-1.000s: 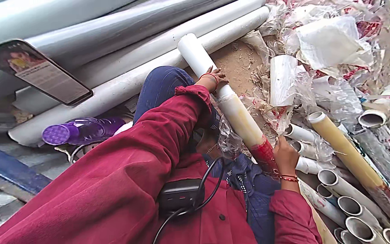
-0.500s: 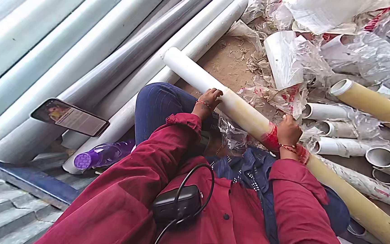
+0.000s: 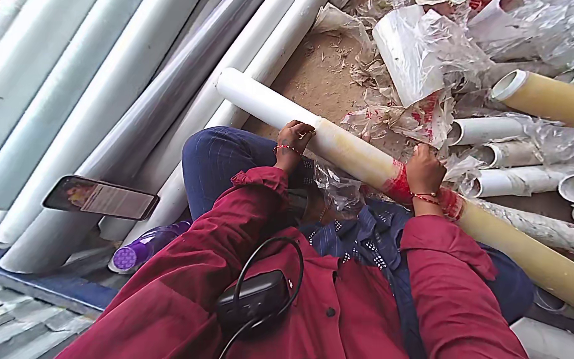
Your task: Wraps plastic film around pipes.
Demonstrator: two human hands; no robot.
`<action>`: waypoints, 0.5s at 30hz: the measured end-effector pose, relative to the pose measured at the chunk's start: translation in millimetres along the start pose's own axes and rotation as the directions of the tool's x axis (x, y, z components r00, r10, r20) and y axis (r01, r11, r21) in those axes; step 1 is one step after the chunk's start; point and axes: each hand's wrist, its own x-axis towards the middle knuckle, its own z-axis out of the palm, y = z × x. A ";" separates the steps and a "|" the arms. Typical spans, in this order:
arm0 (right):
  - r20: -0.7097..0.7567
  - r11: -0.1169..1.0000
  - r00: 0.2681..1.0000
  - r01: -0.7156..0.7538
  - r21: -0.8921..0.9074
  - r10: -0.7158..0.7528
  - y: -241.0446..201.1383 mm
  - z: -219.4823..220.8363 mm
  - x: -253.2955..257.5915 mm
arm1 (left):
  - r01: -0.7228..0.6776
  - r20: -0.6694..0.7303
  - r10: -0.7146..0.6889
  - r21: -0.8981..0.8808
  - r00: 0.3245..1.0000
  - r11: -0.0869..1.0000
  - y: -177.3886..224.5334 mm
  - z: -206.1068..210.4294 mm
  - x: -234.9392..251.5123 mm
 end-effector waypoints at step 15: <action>0.000 1.000 1.000 -0.001 0.006 0.001 -1.0 0.0 -1.1 | -0.035 0.001 0.035 0.061 0.999 0.997 -2.3 4.8 -0.3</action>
